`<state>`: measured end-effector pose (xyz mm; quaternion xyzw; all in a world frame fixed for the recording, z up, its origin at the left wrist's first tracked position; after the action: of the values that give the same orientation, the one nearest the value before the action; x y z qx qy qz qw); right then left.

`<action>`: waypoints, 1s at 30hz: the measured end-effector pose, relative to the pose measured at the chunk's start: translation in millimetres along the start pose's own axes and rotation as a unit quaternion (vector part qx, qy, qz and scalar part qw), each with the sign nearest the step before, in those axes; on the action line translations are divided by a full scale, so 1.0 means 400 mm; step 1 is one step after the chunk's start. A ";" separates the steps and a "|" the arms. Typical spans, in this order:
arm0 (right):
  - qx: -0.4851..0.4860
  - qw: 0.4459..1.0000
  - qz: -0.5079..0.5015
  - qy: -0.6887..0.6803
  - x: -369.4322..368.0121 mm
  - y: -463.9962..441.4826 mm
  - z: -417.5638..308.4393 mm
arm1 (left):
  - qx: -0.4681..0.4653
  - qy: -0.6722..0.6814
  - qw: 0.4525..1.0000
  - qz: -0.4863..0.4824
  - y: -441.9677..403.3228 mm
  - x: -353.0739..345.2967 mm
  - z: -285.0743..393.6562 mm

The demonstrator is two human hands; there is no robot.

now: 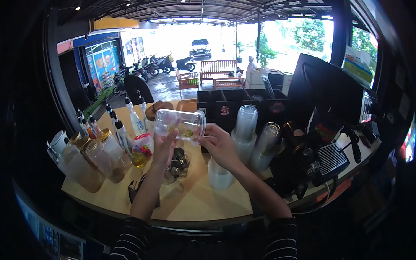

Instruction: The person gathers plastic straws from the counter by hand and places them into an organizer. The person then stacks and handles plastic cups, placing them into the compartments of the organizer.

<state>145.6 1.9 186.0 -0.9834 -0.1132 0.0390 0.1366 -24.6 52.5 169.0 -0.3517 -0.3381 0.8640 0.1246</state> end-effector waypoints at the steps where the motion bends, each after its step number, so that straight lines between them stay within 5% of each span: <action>1: 0.027 0.996 0.063 0.058 0.011 0.004 -0.018 | -0.065 -0.078 0.994 -0.036 -0.019 -0.016 0.006; 4: 0.161 0.890 0.231 0.360 0.047 0.020 -0.102 | -0.193 -0.168 0.962 -0.094 -0.084 -0.076 0.006; 8: 0.269 0.832 0.196 0.444 0.054 -0.009 -0.182 | -0.207 -0.253 0.920 -0.217 -0.148 -0.136 -0.029; 10: 0.232 0.775 0.212 0.549 0.071 -0.036 -0.197 | -0.218 -0.399 0.831 -0.320 -0.178 -0.154 -0.066; 16: 0.225 0.753 0.252 0.565 0.257 -0.190 -0.231 | -0.299 -0.456 0.790 -0.279 -0.259 -0.158 -0.135; 19: 0.211 0.784 0.247 0.529 0.371 -0.286 -0.193 | -0.180 -0.532 0.755 -0.339 -0.290 -0.067 -0.212; 24: 0.118 0.759 0.202 0.608 0.458 -0.386 -0.147 | -0.107 -0.658 0.633 -0.393 -0.270 -0.005 -0.282; 26: 0.078 0.761 0.189 0.616 0.462 -0.412 -0.160 | -0.112 -0.662 0.634 -0.382 -0.265 -0.005 -0.286; 28: -0.145 0.727 0.127 0.660 0.449 -0.426 -0.170 | -0.107 -0.626 0.671 -0.382 -0.267 -0.001 -0.288; 30: -0.153 0.738 0.094 0.651 0.468 -0.450 -0.138 | -0.123 -0.623 0.671 -0.382 -0.260 0.001 -0.288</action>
<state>295.4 200.0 280.4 -0.7821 0.0915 -0.6160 0.0207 52.4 187.0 178.4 0.4156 -0.5458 0.7097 0.1602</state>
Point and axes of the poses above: each hand's wrist, its own y-axis away from the middle knuckle, its own x-axis out of the back of the hand, z = x × y, the point moved 1 cm from there along -y, towards the middle knuckle, and after that the axes turned 15 degrees about -x, right-handed, at the moved point
